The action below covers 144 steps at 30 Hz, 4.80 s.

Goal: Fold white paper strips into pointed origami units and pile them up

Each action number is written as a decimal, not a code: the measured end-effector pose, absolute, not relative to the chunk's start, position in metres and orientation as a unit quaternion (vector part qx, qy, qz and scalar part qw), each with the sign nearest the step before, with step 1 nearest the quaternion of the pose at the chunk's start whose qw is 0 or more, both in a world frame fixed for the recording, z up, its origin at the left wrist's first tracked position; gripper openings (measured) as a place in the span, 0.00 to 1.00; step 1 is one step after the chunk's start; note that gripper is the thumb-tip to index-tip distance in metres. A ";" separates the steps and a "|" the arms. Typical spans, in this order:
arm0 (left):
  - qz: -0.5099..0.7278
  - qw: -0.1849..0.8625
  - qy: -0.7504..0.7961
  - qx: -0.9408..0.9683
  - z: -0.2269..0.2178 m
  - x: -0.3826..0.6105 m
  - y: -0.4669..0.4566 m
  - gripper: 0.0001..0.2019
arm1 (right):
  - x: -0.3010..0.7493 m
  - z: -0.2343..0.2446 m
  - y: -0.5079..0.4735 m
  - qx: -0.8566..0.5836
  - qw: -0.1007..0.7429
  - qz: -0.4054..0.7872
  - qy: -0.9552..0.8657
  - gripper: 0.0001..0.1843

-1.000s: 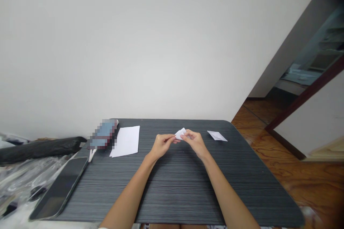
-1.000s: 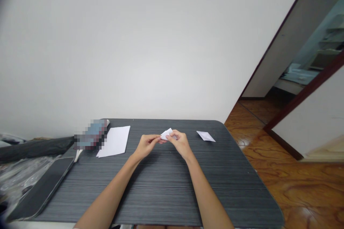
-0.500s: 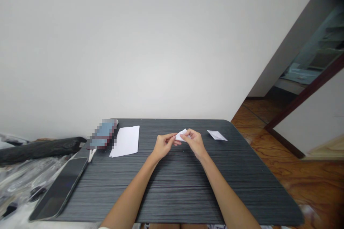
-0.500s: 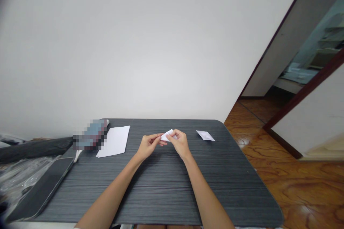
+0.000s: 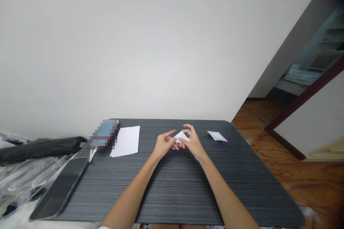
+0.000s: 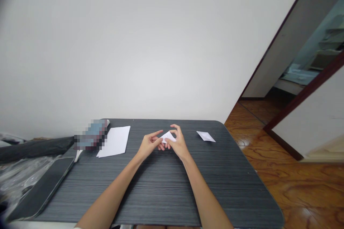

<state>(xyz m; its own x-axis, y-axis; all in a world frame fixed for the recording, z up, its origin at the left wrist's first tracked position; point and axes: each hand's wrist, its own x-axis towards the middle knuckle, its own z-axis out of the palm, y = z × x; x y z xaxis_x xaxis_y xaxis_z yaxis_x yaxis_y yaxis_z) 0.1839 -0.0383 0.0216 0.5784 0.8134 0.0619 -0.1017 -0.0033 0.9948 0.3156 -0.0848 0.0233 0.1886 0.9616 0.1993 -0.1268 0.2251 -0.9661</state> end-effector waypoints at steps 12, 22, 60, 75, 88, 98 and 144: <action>0.334 0.576 0.297 0.685 0.016 0.177 -0.030 0.25 | 0.321 0.017 -0.080 -0.414 0.613 0.437 -0.512 0.26; 0.351 0.125 0.242 0.896 0.023 0.167 -0.034 0.20 | 0.323 0.022 -0.083 -0.437 0.600 0.430 -0.514 0.27; 0.354 0.185 0.160 0.902 0.011 0.139 -0.020 0.14 | 0.331 0.004 -0.095 -0.456 0.452 0.213 -0.737 0.24; 0.158 0.047 0.162 0.973 0.027 0.131 -0.069 0.19 | 0.328 -0.001 -0.122 -0.464 0.204 0.130 -0.852 0.37; 0.173 0.032 0.114 0.978 0.018 0.141 -0.053 0.14 | 0.325 -0.006 -0.116 -0.470 0.315 0.115 -0.816 0.21; 0.187 -0.025 0.096 0.977 0.009 0.146 -0.051 0.13 | 0.328 -0.005 -0.113 -0.471 0.315 0.091 -0.819 0.19; 0.179 0.018 0.118 0.977 0.006 0.148 -0.048 0.15 | 0.320 -0.004 -0.113 -0.456 0.318 0.066 -0.829 0.12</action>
<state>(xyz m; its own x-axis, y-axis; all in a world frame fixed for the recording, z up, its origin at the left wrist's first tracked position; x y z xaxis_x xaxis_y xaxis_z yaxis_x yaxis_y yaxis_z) 0.1478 -0.0476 0.0057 0.9082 0.2371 0.3448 0.2240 -0.9715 0.0779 0.3198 -0.1126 -0.0043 -0.3822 0.7970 0.4677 0.7131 0.5763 -0.3992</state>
